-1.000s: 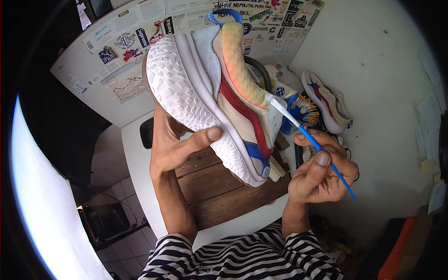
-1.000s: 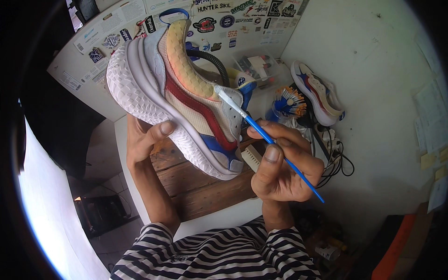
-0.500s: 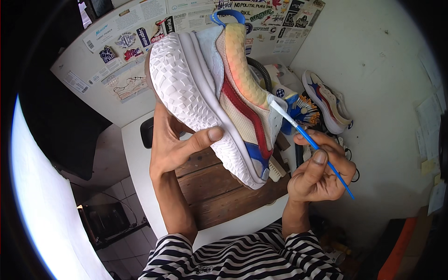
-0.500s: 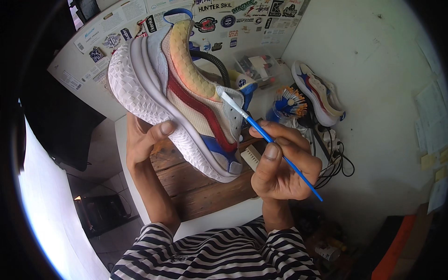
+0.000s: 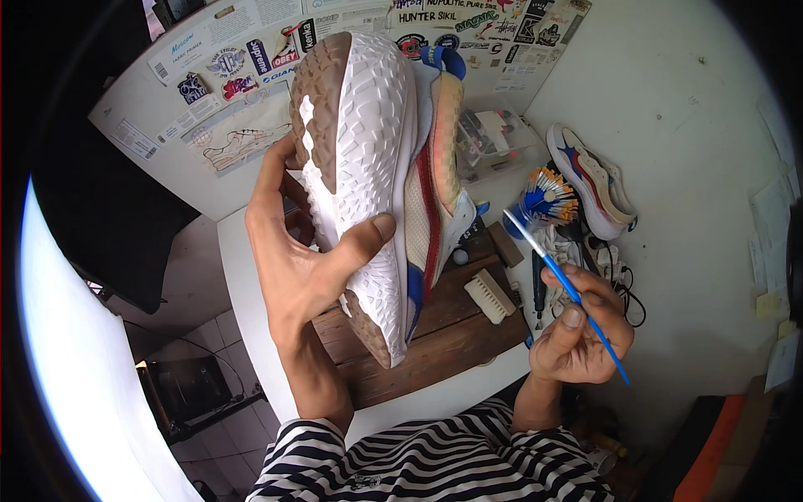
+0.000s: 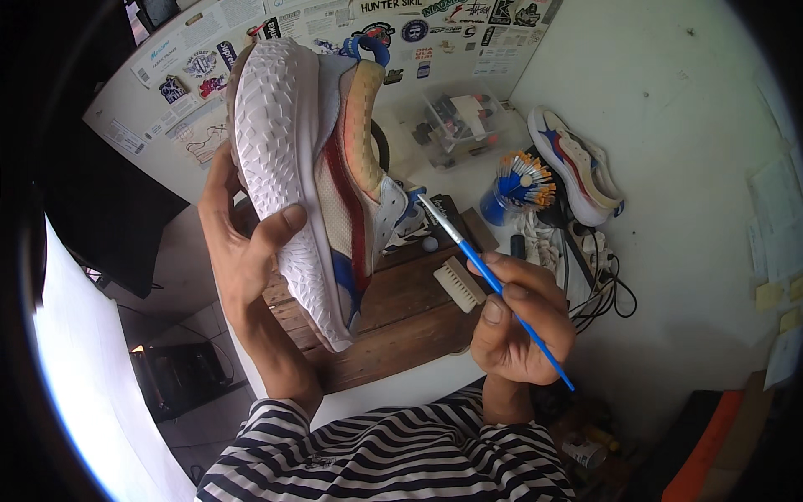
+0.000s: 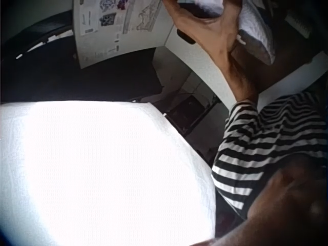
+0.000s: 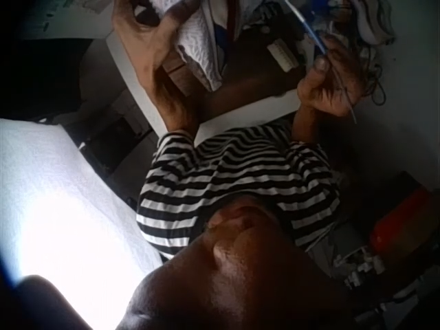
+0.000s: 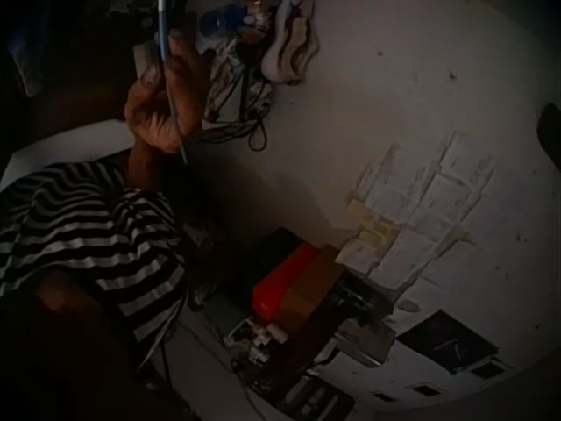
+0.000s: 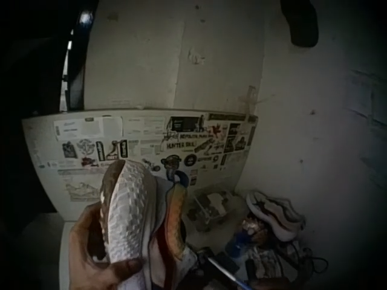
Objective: Applying paint to the white midsole and upper components of a multi-colored sneaker using a small precision brush.
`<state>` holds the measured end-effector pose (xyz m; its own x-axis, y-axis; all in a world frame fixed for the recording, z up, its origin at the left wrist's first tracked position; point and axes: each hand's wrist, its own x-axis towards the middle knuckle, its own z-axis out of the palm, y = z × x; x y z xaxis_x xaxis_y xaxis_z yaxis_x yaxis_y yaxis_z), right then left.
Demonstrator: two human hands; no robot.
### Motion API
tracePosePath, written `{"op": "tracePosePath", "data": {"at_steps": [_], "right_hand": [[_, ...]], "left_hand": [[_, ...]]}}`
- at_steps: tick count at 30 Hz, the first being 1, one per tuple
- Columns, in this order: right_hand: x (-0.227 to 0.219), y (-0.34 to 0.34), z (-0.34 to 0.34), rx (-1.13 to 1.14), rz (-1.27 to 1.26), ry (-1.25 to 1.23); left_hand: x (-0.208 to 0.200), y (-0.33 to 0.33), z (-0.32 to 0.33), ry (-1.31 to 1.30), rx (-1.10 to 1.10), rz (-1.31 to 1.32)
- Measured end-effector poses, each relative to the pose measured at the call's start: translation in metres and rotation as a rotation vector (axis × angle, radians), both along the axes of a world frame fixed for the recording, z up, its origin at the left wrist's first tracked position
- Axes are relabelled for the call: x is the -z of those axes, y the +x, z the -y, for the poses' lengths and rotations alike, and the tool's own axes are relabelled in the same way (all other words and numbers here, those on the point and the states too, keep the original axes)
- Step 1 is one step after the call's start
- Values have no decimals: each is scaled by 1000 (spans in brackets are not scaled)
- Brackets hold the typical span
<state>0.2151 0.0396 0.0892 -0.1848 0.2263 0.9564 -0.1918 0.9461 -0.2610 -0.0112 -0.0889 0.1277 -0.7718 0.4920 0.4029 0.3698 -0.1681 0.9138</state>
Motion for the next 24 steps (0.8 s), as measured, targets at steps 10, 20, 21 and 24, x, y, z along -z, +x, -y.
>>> {"op": "tracePosePath", "data": {"at_steps": [10, 20, 21, 24], "right_hand": [[12, 1, 10, -75, 159, 4], [20, -9, 7, -62, 120, -2], [20, -8, 8, -61, 121, -3], [18, -6, 8, -66, 133, -10]], "left_hand": [[0, -1, 5, -79, -30, -35], [4, -3, 2, -53, 14, -15], [3, -1, 2, -54, 6, 1], [3, -1, 2, -50, 6, 20]]}}
